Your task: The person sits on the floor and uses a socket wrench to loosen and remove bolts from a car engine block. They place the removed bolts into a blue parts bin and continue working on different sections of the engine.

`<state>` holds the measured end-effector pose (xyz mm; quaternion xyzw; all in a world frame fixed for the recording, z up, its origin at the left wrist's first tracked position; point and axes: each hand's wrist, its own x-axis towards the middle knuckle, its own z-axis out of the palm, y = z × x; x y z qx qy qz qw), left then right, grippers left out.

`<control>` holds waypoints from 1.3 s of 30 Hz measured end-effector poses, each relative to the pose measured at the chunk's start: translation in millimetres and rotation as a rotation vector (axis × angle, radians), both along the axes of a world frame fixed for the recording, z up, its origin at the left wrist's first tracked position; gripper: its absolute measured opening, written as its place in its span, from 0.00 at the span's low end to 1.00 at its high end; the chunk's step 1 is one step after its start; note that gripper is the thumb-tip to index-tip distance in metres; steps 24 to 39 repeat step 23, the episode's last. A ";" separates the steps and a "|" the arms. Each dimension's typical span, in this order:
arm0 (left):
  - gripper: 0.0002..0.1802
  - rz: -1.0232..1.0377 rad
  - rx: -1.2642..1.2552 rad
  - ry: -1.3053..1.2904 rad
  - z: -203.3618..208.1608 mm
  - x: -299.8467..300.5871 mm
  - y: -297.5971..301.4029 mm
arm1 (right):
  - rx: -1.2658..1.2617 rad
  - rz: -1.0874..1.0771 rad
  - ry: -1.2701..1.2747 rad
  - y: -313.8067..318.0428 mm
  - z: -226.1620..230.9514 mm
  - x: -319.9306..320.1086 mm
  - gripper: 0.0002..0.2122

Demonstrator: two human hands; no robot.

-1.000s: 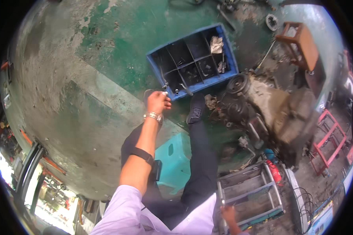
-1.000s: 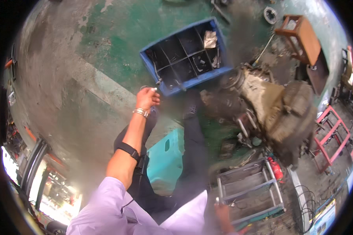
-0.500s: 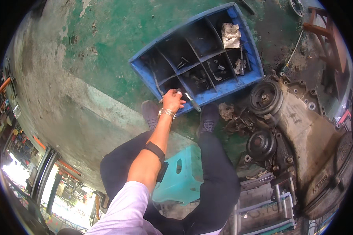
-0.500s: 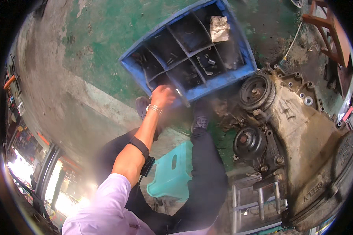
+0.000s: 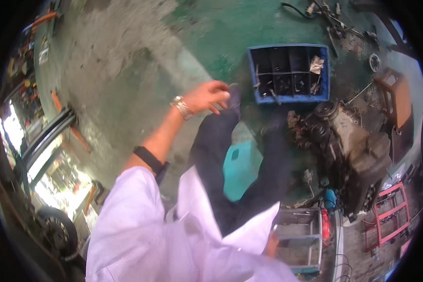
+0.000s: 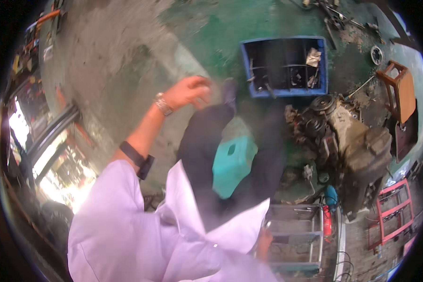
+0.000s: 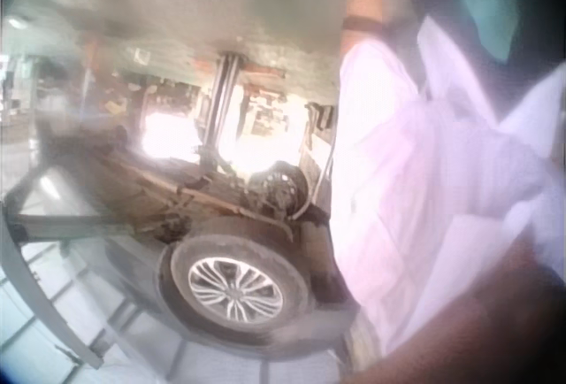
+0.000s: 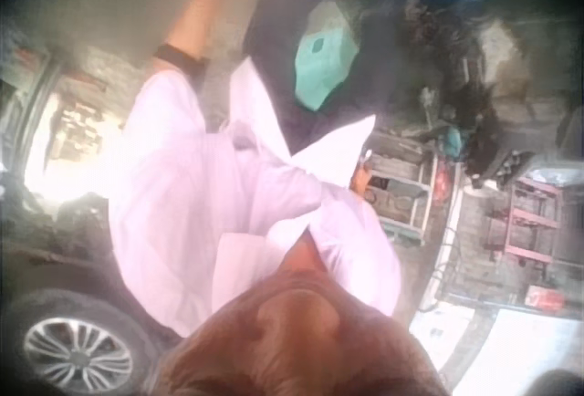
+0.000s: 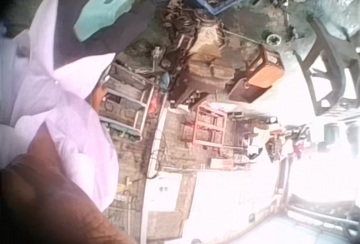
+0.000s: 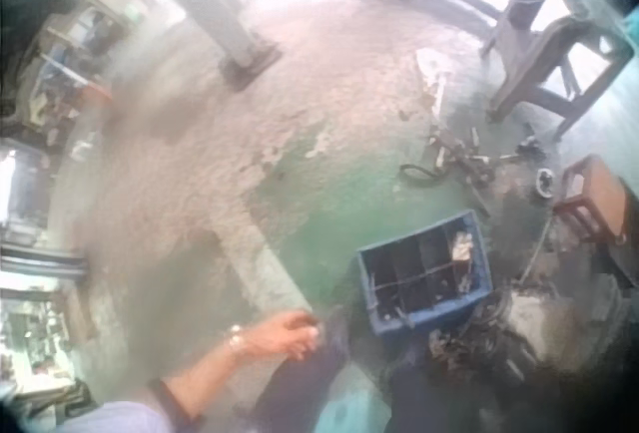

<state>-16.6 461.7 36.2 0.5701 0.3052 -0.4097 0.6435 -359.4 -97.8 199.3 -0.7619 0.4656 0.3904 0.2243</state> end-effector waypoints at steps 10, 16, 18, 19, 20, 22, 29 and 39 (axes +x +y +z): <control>0.28 0.153 0.427 0.325 302.6 -324.7 86.4 | 0.149 0.295 -0.222 -87.3 0.7 37.4 0.17; 0.20 0.310 0.431 0.661 312.1 -499.4 -16.3 | 0.257 0.490 -0.449 -105.1 -39.8 73.9 0.17; 0.18 0.336 0.453 0.652 297.9 -534.4 -57.2 | 0.223 0.469 -0.456 -103.6 -46.5 96.5 0.17; 0.18 0.251 0.409 0.659 286.2 -546.5 -74.0 | 0.204 0.465 -0.477 -101.1 -48.2 106.0 0.17; 0.18 0.246 0.377 0.655 272.3 -554.7 -87.2 | 0.183 0.453 -0.475 -97.7 -49.6 116.0 0.18; 0.17 0.303 0.326 0.662 250.0 -564.8 -116.8 | 0.148 0.434 -0.491 -91.2 -50.5 131.8 0.18; 0.17 0.321 0.313 0.674 240.7 -564.7 -130.3 | 0.135 0.431 -0.503 -87.9 -52.4 140.1 0.18; 0.17 0.321 0.313 0.674 240.7 -564.7 -130.3 | 0.135 0.431 -0.503 -87.9 -52.4 140.1 0.18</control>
